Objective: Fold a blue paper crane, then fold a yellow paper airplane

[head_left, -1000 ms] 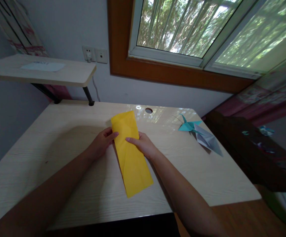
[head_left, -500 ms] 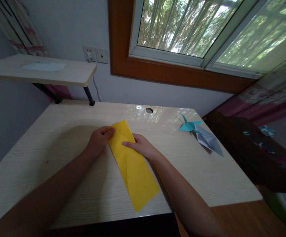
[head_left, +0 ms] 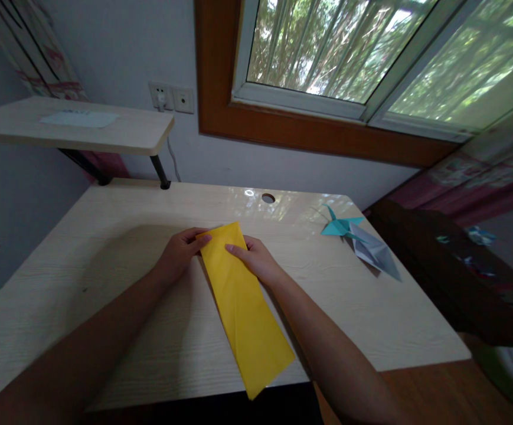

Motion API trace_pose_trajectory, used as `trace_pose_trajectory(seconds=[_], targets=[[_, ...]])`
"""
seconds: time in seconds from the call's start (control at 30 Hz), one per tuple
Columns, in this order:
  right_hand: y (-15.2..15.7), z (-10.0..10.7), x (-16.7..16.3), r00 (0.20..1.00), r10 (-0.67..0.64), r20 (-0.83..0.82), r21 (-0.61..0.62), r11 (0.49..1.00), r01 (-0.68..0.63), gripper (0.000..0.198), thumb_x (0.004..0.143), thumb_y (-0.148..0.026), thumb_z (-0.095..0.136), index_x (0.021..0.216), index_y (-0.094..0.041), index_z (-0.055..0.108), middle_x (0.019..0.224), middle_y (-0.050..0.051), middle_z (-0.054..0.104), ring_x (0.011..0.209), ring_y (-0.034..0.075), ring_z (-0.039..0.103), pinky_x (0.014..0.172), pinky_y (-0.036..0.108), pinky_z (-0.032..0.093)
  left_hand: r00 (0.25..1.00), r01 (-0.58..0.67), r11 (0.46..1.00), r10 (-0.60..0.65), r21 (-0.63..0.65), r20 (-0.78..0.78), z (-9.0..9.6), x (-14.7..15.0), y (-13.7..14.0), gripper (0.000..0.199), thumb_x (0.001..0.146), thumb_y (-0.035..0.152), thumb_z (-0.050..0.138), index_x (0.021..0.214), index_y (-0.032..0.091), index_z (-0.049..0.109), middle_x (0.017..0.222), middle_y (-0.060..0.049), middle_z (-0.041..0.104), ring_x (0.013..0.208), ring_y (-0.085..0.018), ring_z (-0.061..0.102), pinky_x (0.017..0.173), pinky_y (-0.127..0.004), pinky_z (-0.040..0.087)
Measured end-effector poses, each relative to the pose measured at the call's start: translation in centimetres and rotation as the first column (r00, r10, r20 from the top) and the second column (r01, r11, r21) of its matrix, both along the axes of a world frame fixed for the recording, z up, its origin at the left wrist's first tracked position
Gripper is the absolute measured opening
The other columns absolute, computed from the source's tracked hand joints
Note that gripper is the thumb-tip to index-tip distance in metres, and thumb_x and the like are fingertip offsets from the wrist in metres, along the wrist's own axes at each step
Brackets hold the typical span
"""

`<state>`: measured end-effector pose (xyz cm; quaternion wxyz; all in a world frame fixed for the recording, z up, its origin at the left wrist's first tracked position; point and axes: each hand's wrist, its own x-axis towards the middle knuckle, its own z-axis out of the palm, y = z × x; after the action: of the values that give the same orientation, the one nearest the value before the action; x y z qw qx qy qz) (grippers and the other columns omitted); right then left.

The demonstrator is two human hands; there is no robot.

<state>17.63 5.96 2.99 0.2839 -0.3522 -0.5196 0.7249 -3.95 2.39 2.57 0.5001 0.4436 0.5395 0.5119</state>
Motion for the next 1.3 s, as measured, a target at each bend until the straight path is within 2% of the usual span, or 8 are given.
trace_pose_trajectory(seconds=[0.3, 0.43, 0.57, 0.67, 0.77, 0.97, 1.17, 1.3], targets=[[-0.1, 0.3, 0.1, 0.996, -0.083, -0.037, -0.051, 0.995, 0.081, 0.047, 0.075, -0.057, 0.079, 0.104, -0.020, 0.074, 0.099, 0.007, 0.078, 0.083, 0.025, 0.074, 0.078, 0.036, 0.057, 0.985, -0.059, 0.996, 0.048, 0.063, 0.163, 0.3, 0.3, -0.1, 0.049, 0.071, 0.049, 0.085, 0.107, 0.018, 0.076, 0.102, -0.008, 0.076, 0.090, -0.022, 0.070, 0.073, -0.031, 0.060], [0.0, 0.2, 0.1, 0.993, -0.083, -0.079, -0.059, 0.995, 0.078, 0.044, 0.077, -0.057, 0.077, 0.102, -0.021, 0.074, 0.098, 0.006, 0.078, 0.080, 0.024, 0.074, 0.079, 0.037, 0.057, 0.972, -0.029, 0.996, 0.009, 0.080, 0.236, 0.2, 0.3, -0.1, 0.047, 0.070, 0.046, 0.087, 0.107, 0.019, 0.077, 0.107, -0.009, 0.076, 0.096, -0.023, 0.071, 0.084, -0.035, 0.061], [0.0, 0.3, 0.1, 0.994, -0.106, -0.038, -0.060, 0.993, 0.104, 0.046, 0.077, -0.060, 0.076, 0.098, -0.020, 0.072, 0.096, 0.007, 0.077, 0.080, 0.025, 0.074, 0.078, 0.038, 0.057, 0.964, -0.018, 0.995, -0.008, 0.096, 0.267, -0.1, 0.2, -0.1, 0.045, 0.071, 0.043, 0.088, 0.107, 0.018, 0.078, 0.108, -0.009, 0.076, 0.097, -0.023, 0.071, 0.090, -0.038, 0.060], [0.0, 0.5, 0.0, 0.994, -0.108, -0.030, -0.032, 0.994, 0.107, 0.044, 0.078, -0.059, 0.074, 0.101, -0.021, 0.070, 0.098, 0.007, 0.077, 0.083, 0.025, 0.073, 0.079, 0.038, 0.057, 0.971, 0.001, 0.994, -0.026, 0.107, 0.236, -0.3, 0.2, -0.1, 0.043, 0.073, 0.044, 0.086, 0.107, 0.018, 0.078, 0.108, -0.009, 0.077, 0.098, -0.023, 0.071, 0.091, -0.038, 0.059], [0.0, 0.6, -0.1, 0.986, -0.158, -0.053, 0.058, 0.985, 0.161, 0.042, 0.077, -0.051, 0.077, 0.109, -0.025, 0.065, 0.103, 0.004, 0.074, 0.087, 0.022, 0.071, 0.079, 0.035, 0.057, 0.984, 0.033, 0.994, -0.051, 0.109, 0.172, -0.4, 0.3, -0.2, 0.044, 0.074, 0.046, 0.084, 0.108, 0.019, 0.078, 0.107, -0.009, 0.077, 0.097, -0.023, 0.071, 0.092, -0.038, 0.059], [0.1, 0.6, -0.3, 0.971, -0.228, -0.067, 0.157, 0.959, 0.236, 0.071, 0.075, -0.044, 0.079, 0.137, -0.036, 0.044, 0.092, -0.002, 0.069, 0.079, 0.019, 0.067, 0.074, 0.035, 0.058, 0.999, 0.046, 0.994, -0.048, 0.099, 0.015, 0.4, 0.4, -0.4, 0.045, 0.074, 0.051, 0.082, 0.106, 0.020, 0.079, 0.106, -0.009, 0.077, 0.095, -0.025, 0.071, 0.087, -0.037, 0.059], [0.3, 0.4, 0.0, 0.962, -0.272, -0.018, 0.272, 0.925, 0.267, 0.041, 0.078, -0.046, 0.077, 0.111, -0.029, 0.061, 0.101, 0.001, 0.068, 0.088, 0.020, 0.065, 0.079, 0.033, 0.055, 0.997, 0.027, 0.993, -0.019, 0.113, -0.072, 0.6, 0.4, -0.4, 0.044, 0.073, 0.051, 0.082, 0.106, 0.021, 0.079, 0.101, -0.007, 0.078, 0.090, -0.023, 0.070, 0.086, -0.035, 0.057], [0.5, 0.2, 0.2, 0.959, -0.285, -0.001, 0.316, 0.909, 0.270, 0.033, 0.080, -0.045, 0.076, 0.105, -0.027, 0.065, 0.105, 0.002, 0.068, 0.093, 0.021, 0.064, 0.081, 0.032, 0.054, 0.995, 0.025, 0.992, -0.013, 0.121, -0.096, 0.5, 0.4, -0.4, 0.041, 0.075, 0.048, 0.082, 0.106, 0.022, 0.079, 0.102, -0.006, 0.077, 0.090, -0.022, 0.069, 0.085, -0.034, 0.057]])
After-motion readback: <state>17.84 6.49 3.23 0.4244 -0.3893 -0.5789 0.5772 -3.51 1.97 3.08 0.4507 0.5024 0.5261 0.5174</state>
